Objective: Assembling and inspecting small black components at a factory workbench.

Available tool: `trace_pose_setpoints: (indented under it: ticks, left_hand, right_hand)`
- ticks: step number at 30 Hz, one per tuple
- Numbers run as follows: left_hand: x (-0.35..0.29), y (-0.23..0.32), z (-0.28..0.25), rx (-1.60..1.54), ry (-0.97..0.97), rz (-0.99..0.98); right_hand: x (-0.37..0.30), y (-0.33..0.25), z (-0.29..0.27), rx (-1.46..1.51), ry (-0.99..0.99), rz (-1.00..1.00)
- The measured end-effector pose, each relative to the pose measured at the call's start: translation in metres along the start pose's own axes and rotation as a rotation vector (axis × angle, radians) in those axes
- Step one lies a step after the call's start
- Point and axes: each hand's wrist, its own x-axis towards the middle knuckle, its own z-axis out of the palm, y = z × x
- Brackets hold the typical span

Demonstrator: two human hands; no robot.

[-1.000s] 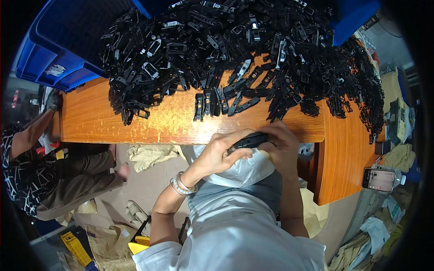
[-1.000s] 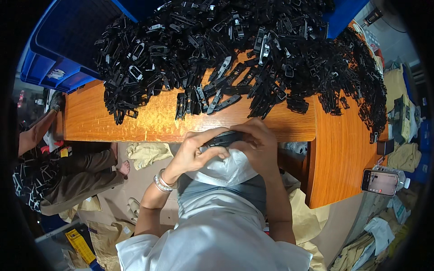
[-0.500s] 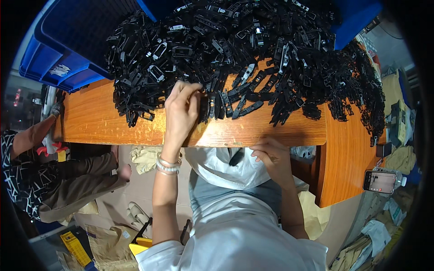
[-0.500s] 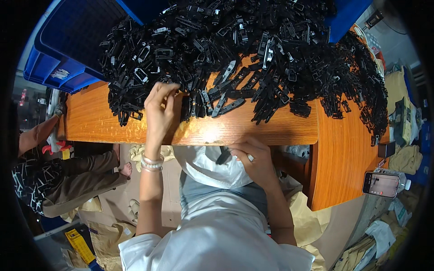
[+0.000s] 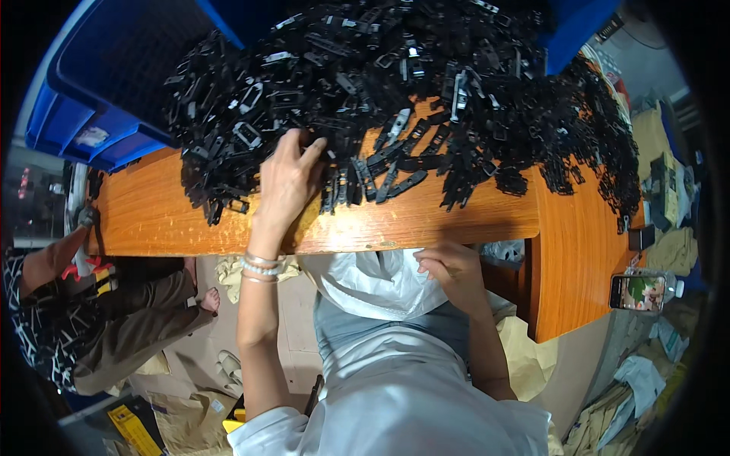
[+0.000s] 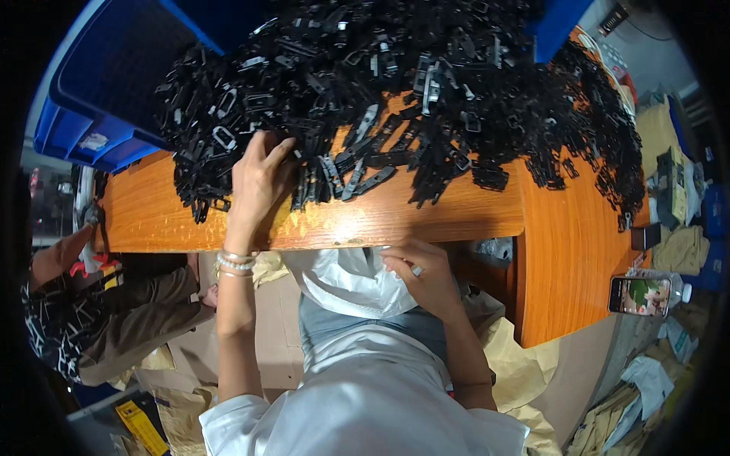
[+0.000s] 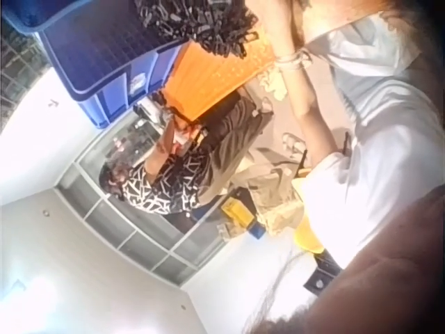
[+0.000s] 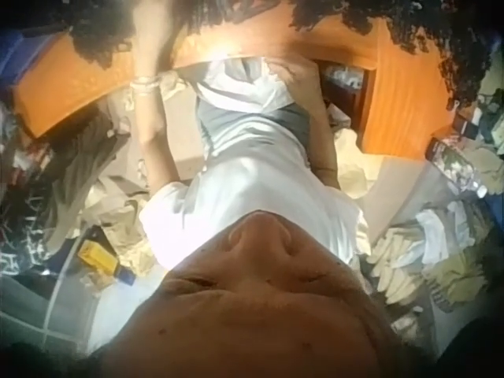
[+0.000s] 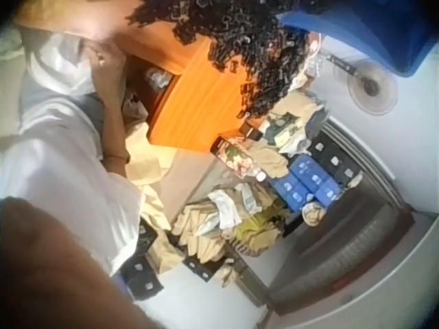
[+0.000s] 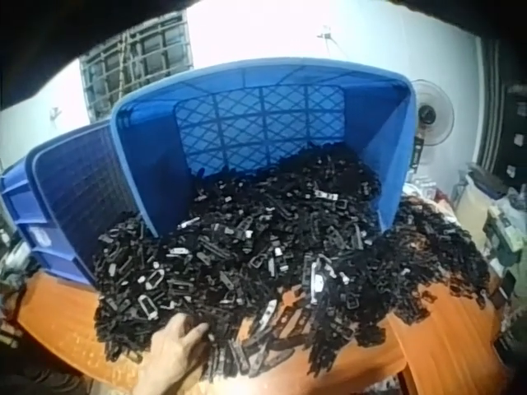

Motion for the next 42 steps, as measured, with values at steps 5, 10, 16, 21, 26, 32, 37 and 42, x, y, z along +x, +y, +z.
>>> trace_pose_setpoints:
  ticks: [5,10,16,21,26,32,37,42]
  left_hand:
    - [-0.015,-0.001,0.003,-0.170,0.166,-0.094]
    - [-0.022,0.012,0.007,-0.243,0.354,-0.166]
    - [-0.033,0.045,0.007,-0.417,0.463,-0.375]
    - [-0.035,0.085,0.008,-0.538,0.383,-0.239]
    - [-0.036,0.106,0.008,-0.649,0.310,-0.300]
    - [-0.047,0.122,0.019,-0.878,0.257,-0.411]
    - [-0.047,0.131,0.016,-0.978,0.093,-0.475]
    - [-0.050,0.134,0.025,-1.025,0.113,-0.486]
  right_hand:
    - [0.006,0.019,-0.029,-0.178,0.467,-0.069]
    - [0.038,-0.001,-0.063,-0.896,0.907,-0.164]
    - [0.034,0.020,-0.073,-0.810,0.678,-0.211]
    - [0.027,0.029,-0.050,-0.801,0.728,-0.420]
    - [0.019,0.029,-0.059,-0.709,0.905,-0.275]
    - [0.012,0.022,-0.058,-0.718,0.716,-0.388]
    - [0.011,0.020,-0.054,-0.705,0.669,-0.239]
    - [0.009,0.021,-0.060,-0.728,0.704,-0.278]
